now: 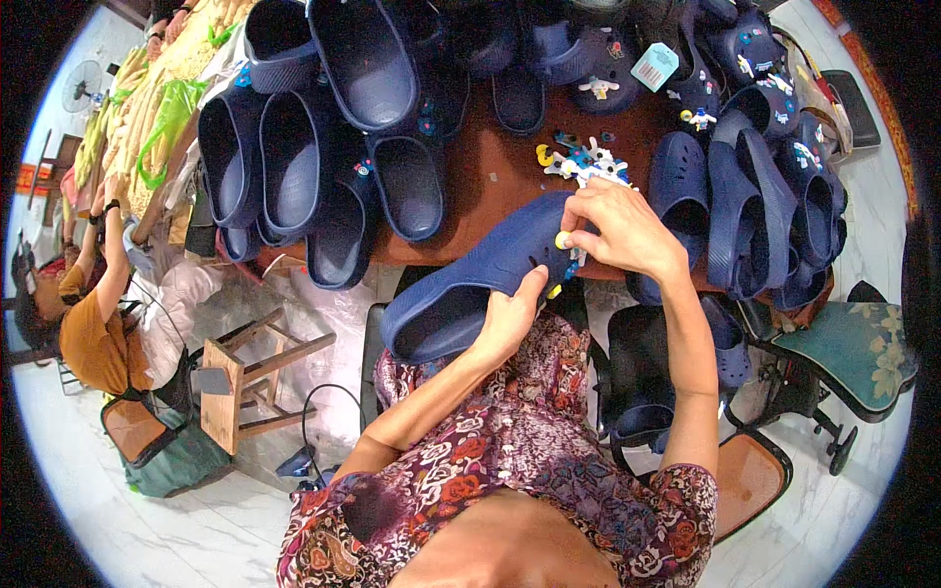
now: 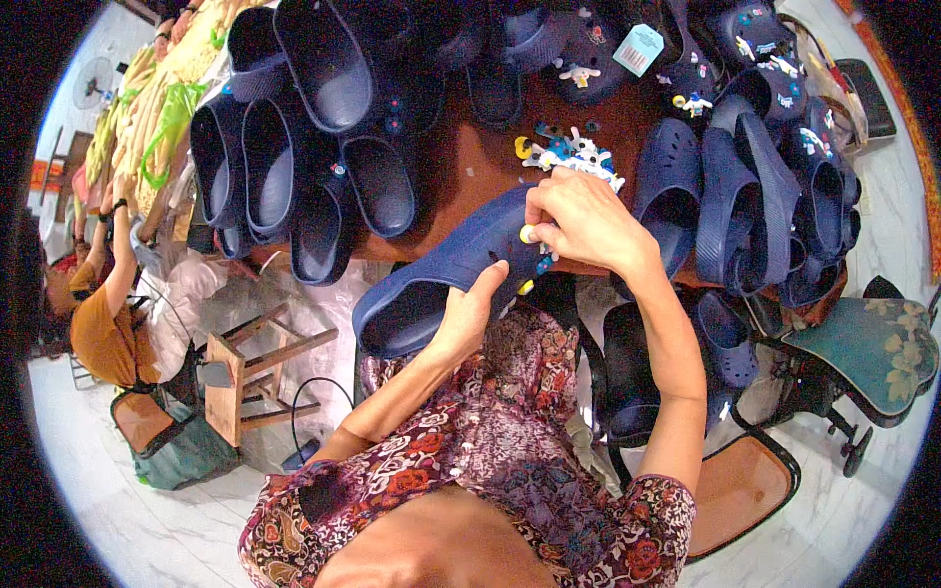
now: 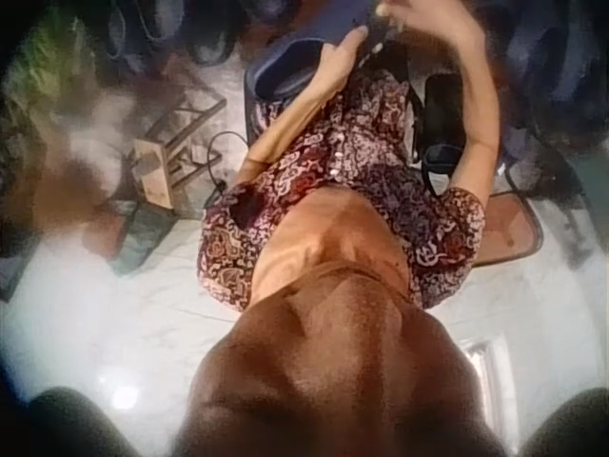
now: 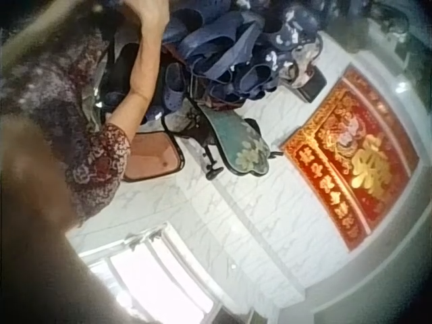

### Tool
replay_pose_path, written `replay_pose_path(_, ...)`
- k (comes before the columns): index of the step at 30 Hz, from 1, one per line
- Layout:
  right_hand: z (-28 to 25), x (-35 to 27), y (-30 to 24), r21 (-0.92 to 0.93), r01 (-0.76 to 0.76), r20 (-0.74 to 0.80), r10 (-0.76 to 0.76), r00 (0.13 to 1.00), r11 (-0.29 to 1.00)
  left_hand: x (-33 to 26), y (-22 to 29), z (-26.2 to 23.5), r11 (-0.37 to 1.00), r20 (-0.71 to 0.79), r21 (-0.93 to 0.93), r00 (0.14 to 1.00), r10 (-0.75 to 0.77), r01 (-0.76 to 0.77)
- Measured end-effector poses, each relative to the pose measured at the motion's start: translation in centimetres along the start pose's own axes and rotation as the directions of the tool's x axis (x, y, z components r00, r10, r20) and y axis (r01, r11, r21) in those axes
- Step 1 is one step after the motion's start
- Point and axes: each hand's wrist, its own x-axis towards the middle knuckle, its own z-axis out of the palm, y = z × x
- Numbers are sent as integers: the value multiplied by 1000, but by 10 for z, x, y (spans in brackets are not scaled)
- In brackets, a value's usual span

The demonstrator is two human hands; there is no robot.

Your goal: Attaching decorative charms to the holes of rubber clogs.

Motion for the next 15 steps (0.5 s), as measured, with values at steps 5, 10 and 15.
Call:
replay_pose_path(5, 5, 1, 3, 25, 22, -20, -22, 1000, 999, 2, -5, -1, 998, -21, 41, 999, 43, -42)
replay_pose_path(10, 9, -1, 1, 36, 24, -51, -22, 998, 999, 2, -3, -2, 997, -18, 66, 999, 50, -49)
replay_pose_path(15, 16, -2, 10, 233, 51, -144, -17, 989, 971, 4, 22, -8, 976, 37, -178, 992, -124, 129)
